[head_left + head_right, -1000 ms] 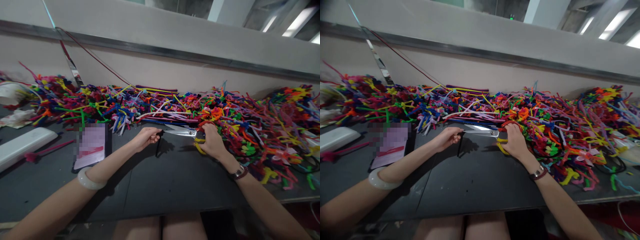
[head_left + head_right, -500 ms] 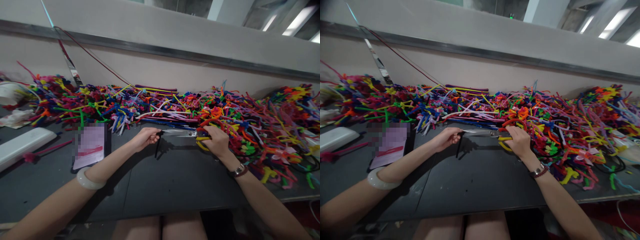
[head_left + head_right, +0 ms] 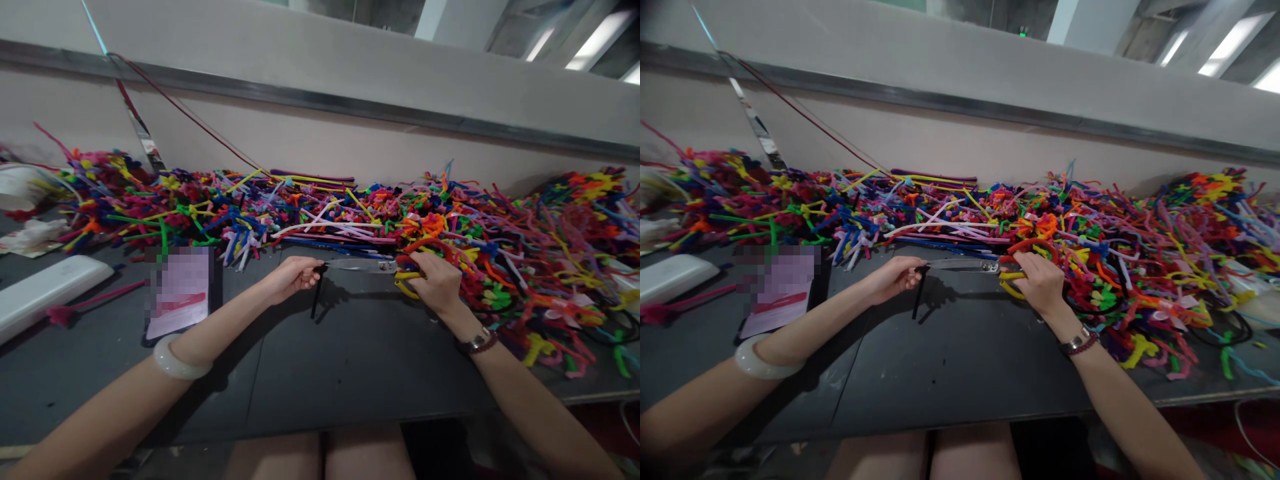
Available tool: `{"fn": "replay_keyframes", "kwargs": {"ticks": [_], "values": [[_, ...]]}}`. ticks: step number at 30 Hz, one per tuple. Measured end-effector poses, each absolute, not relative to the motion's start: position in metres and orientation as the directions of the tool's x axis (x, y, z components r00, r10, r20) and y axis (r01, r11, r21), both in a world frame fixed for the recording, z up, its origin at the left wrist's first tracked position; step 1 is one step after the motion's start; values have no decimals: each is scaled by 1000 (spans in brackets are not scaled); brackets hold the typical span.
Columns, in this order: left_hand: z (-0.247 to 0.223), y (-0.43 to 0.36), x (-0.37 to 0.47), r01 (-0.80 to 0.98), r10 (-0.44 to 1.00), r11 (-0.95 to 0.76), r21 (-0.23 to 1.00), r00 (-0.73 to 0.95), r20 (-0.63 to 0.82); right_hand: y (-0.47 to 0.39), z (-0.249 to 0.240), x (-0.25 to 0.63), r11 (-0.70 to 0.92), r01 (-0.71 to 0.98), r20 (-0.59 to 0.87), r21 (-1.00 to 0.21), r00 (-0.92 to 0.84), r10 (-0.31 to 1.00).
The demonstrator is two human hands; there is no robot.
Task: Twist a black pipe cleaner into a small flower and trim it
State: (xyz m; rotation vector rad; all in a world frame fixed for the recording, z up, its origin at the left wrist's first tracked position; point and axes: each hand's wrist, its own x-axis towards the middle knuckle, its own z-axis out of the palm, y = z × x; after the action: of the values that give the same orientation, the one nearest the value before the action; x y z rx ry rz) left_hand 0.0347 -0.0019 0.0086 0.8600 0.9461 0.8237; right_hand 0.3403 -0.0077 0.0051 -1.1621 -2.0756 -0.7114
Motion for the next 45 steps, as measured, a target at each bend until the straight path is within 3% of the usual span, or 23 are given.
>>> {"fn": "replay_keyframes", "kwargs": {"ticks": [12, 30, 35, 40, 45], "values": [[6, 0, 32, -266, 840, 492, 829, 395, -371, -9, 9, 337, 434, 879, 756, 196, -417, 504], [8, -1, 34, -240, 840, 485, 841, 395, -371, -10, 8, 340, 420, 873, 753, 249, -447, 483], [5, 0, 33, -232, 839, 478, 847, 406, -363, -9, 6, 341, 385, 906, 734, 176, -381, 562], [11, -2, 35, -237, 828, 481, 844, 440, -348, -4, 5, 343, 358, 933, 738, 22, -257, 624], [14, -3, 36, -363, 831, 473, 803, 485, -271, -2, 3, 339, 313, 950, 565, -15, -250, 786]]}}
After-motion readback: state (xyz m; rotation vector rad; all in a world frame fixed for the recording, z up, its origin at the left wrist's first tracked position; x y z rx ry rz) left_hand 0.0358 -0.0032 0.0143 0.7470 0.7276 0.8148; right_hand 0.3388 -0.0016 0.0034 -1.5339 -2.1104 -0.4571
